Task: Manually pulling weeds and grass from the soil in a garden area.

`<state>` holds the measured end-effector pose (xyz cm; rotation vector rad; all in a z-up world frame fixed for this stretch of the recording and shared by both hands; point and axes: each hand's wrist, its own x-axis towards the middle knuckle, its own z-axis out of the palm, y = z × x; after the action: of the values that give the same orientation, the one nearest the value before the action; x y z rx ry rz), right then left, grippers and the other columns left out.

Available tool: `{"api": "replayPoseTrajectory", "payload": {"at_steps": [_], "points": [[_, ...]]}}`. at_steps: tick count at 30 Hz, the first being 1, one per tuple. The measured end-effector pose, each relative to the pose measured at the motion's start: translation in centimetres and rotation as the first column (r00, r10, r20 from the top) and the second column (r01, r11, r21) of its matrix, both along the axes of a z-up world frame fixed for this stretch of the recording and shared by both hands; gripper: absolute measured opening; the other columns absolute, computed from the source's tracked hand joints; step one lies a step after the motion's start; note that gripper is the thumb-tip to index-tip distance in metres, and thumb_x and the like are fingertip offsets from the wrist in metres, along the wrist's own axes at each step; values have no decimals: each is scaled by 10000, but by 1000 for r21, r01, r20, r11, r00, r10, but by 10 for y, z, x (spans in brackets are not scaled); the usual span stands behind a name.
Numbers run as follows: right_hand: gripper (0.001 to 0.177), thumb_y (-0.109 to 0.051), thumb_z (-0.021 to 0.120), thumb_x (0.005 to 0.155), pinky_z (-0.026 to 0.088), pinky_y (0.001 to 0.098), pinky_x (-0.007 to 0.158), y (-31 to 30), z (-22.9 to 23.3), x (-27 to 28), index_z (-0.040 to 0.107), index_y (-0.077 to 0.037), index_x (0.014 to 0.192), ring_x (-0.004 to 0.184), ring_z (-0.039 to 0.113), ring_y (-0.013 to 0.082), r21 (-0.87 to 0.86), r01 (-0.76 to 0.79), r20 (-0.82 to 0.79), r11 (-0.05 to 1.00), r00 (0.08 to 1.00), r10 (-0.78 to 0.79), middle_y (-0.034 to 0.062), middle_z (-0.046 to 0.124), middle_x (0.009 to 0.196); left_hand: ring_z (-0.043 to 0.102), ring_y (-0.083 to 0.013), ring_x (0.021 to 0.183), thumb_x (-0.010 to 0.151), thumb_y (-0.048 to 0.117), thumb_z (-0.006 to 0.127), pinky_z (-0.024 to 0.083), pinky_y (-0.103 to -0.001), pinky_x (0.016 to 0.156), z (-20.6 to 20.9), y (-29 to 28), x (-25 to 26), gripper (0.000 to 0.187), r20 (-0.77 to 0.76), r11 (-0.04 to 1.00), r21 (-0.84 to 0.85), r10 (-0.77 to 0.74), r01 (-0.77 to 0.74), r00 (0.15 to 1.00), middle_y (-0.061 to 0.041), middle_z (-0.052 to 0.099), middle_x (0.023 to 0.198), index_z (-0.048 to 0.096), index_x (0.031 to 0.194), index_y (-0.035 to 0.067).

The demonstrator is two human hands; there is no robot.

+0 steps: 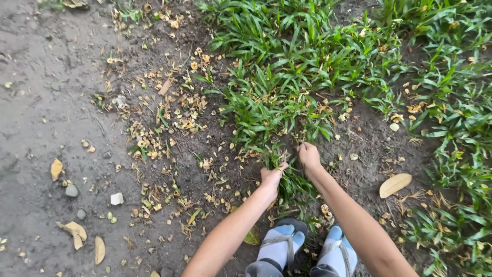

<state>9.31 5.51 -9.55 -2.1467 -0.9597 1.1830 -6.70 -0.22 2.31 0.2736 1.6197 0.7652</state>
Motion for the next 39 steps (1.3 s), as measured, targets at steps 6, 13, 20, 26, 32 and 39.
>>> {"api": "replayPoseTrajectory", "payload": {"at_steps": [6,13,20,26,32,39], "points": [[177,-142,481,913,299,341,316,-9,23,-21,593,-72,796,366,302,152,-150,441,-484,885,747,-455,2,321,670,510,-409,1347,714,235,957,503,-533,1018,-22,2,-7,1048,-26,998,-62,-22,20,999,-317,451,1451,336,1483,-114],[173,-119,475,920,238,294,305,-8,58,-31,565,-90,776,357,261,94,-174,513,-527,841,672,-520,-8,338,653,581,-389,1266,738,170,926,531,-516,954,-22,11,-11,896,-16,998,-67,3,-4,1000,-304,542,1361,428,1417,-135],[204,-112,522,919,283,222,356,-14,65,-35,596,-71,734,422,307,100,-100,549,-472,830,708,-526,-2,355,632,633,-340,1195,664,283,971,554,-468,925,-48,29,-2,844,-112,992,-103,-81,70,990,-267,631,1268,573,1320,-67],[281,-173,525,975,315,267,465,-27,61,-33,646,-122,727,504,402,123,51,351,-232,935,915,-331,-15,438,561,636,-364,1160,650,307,980,550,-489,901,-66,53,17,817,-116,981,-114,-172,159,978,-286,641,1207,606,1276,-61],[273,-296,520,1042,523,493,822,-34,9,-24,760,-166,1035,931,707,390,-64,168,-28,984,985,-170,171,741,892,654,-378,1117,701,210,935,566,-508,814,-85,79,33,751,-76,981,-76,-186,180,980,-294,654,1172,567,1272,-112],[326,-312,479,1047,529,555,875,-31,-7,-16,739,-132,970,1012,703,456,-70,59,5,996,998,-59,207,756,910,589,-394,1281,690,313,909,501,-491,1019,-50,86,58,785,-195,954,-222,-247,203,949,-272,619,1321,583,1303,-54]]}}
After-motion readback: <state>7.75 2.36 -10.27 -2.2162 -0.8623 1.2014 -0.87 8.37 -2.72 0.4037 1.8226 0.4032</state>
